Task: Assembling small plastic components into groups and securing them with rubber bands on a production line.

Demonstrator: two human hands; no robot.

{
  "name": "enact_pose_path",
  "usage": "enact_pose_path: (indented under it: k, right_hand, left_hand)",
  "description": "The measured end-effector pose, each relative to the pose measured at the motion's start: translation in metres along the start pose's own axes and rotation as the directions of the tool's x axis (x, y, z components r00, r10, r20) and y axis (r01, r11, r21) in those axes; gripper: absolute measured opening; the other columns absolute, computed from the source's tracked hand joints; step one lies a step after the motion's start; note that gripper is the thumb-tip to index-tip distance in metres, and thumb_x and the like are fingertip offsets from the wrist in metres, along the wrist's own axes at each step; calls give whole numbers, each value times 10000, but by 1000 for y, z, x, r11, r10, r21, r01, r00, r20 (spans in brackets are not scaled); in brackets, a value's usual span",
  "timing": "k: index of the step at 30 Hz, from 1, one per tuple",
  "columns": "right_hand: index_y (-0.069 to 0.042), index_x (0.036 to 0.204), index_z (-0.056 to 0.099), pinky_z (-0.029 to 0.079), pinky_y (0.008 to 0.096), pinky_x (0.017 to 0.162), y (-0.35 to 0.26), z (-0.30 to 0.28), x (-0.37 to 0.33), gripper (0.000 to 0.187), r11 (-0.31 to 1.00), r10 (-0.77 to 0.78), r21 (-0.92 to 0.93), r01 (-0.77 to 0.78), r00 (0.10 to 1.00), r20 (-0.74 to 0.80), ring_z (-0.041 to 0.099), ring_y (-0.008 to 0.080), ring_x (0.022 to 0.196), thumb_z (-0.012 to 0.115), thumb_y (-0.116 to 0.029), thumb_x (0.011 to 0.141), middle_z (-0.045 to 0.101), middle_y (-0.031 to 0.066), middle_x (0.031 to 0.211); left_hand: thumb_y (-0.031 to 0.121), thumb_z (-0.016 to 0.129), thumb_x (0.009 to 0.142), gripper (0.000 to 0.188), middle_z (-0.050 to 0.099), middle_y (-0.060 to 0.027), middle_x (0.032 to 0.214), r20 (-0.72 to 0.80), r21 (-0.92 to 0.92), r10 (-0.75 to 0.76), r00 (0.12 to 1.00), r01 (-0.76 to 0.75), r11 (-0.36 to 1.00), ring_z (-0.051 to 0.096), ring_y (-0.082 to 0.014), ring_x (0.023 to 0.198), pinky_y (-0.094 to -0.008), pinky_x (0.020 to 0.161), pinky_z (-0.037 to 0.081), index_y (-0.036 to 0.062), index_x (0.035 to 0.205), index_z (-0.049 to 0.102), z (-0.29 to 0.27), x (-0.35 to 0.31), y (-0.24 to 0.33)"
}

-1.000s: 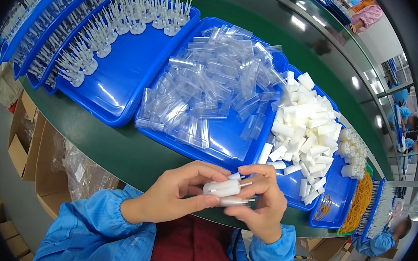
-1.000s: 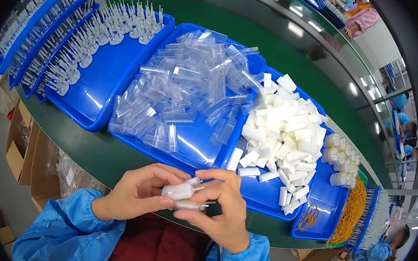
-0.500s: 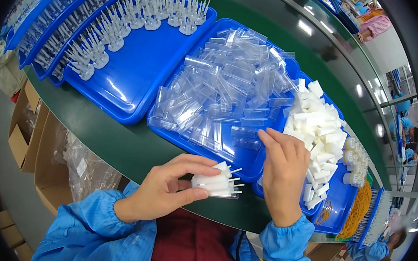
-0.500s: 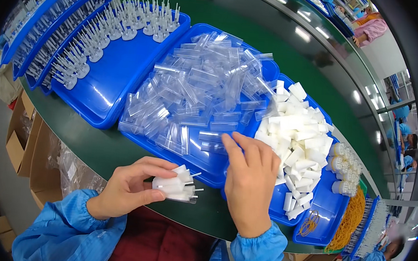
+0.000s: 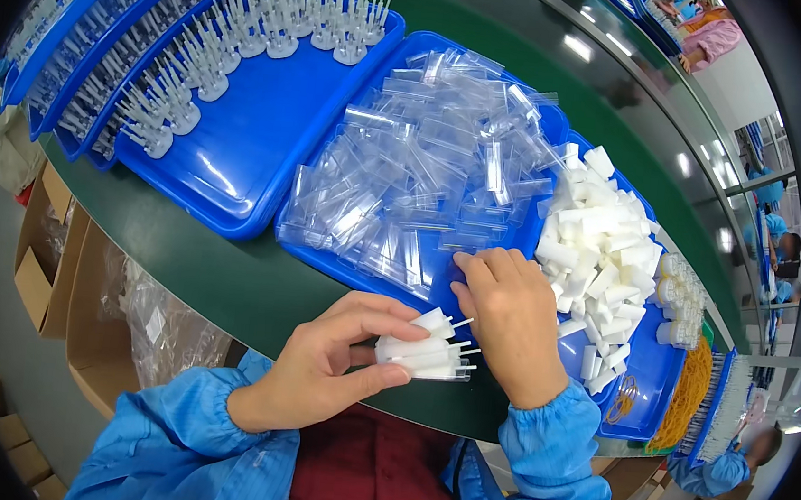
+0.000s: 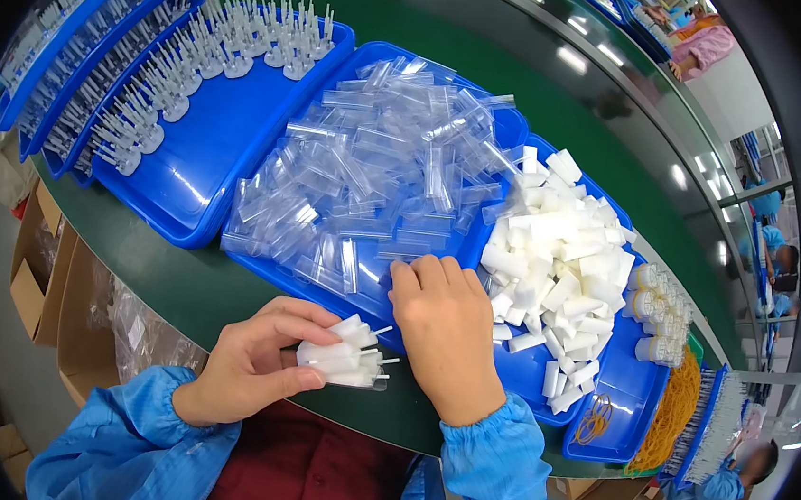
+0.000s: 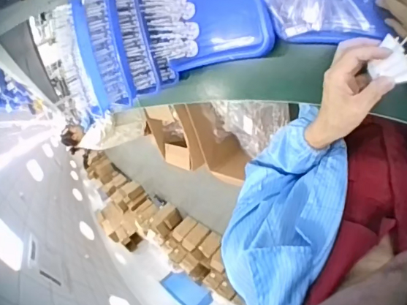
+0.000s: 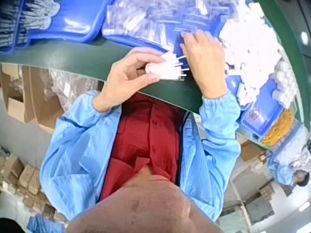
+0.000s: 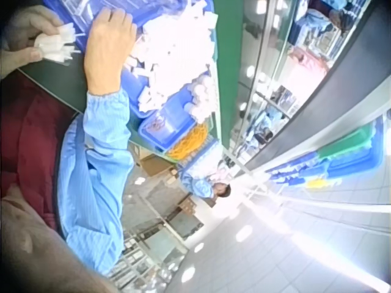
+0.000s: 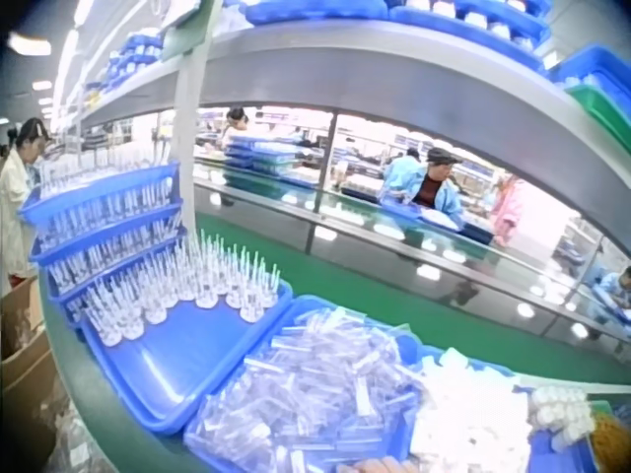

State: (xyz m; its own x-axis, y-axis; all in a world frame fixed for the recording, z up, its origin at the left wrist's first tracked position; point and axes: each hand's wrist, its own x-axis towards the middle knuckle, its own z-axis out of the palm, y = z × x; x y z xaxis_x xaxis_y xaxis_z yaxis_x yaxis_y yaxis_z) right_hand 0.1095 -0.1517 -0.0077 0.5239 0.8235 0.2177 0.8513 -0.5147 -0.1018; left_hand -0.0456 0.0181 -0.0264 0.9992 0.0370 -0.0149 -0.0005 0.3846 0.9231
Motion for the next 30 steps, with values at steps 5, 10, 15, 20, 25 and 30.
enact_pose_path:
  k: [5,10,15,20,25,30]
  right_hand:
    - [9,1153,630,559,313,797,-7,-19,-5,310,698,392,650,-300,920,3,702,220,842,676,14,847,684,120,977]
    - [59,1255,491,581,367,856,-27,-42,-26,340,140,617,976,-165,786,45,716,258,954,516,67,916,667,196,1029]
    - [43,1262,448,547,367,915,-45,-30,-43,374,116,632,990,-82,775,-10,695,246,992,585,43,914,667,206,1071]
    - [35,1269,475,533,347,930,-42,-26,-56,411,139,625,990,-41,778,-55,684,238,1016,636,49,891,675,197,1110]
    - [-14,1204,558,477,422,1021,-36,-24,-65,399,487,525,860,-154,839,-147,693,228,1012,732,21,846,715,147,1064]
    - [-60,1132,545,400,468,1091,-40,-9,-78,405,489,544,867,-92,809,-221,720,203,992,798,-2,822,747,108,1031]
  left_hand:
    - [-109,680,886,353,442,-149,1386,-38,104,-2,999,6,995,543,-264,1280,-386,1045,547,-56,1232,634,4,1,10]
    - [-69,686,905,306,445,-137,1367,-83,205,63,995,-45,978,565,-249,1254,-370,1040,548,-45,1208,652,10,2,3]
    - [-65,685,908,274,453,-155,1386,-88,186,87,992,-70,980,568,-267,1269,-386,1046,549,-42,1179,651,20,7,0]
    - [-25,685,928,265,468,-153,1396,-109,141,68,992,-52,989,569,-273,1280,-382,1039,552,-14,1192,660,22,10,-5]
    - [-25,683,929,273,466,-156,1401,-87,124,65,994,-54,991,567,-277,1282,-386,1050,545,-19,1201,655,26,8,-8]
    - [-3,712,913,235,539,-151,1341,-74,257,129,989,-106,961,604,-242,1211,-348,970,557,-1,1148,699,29,8,-6]
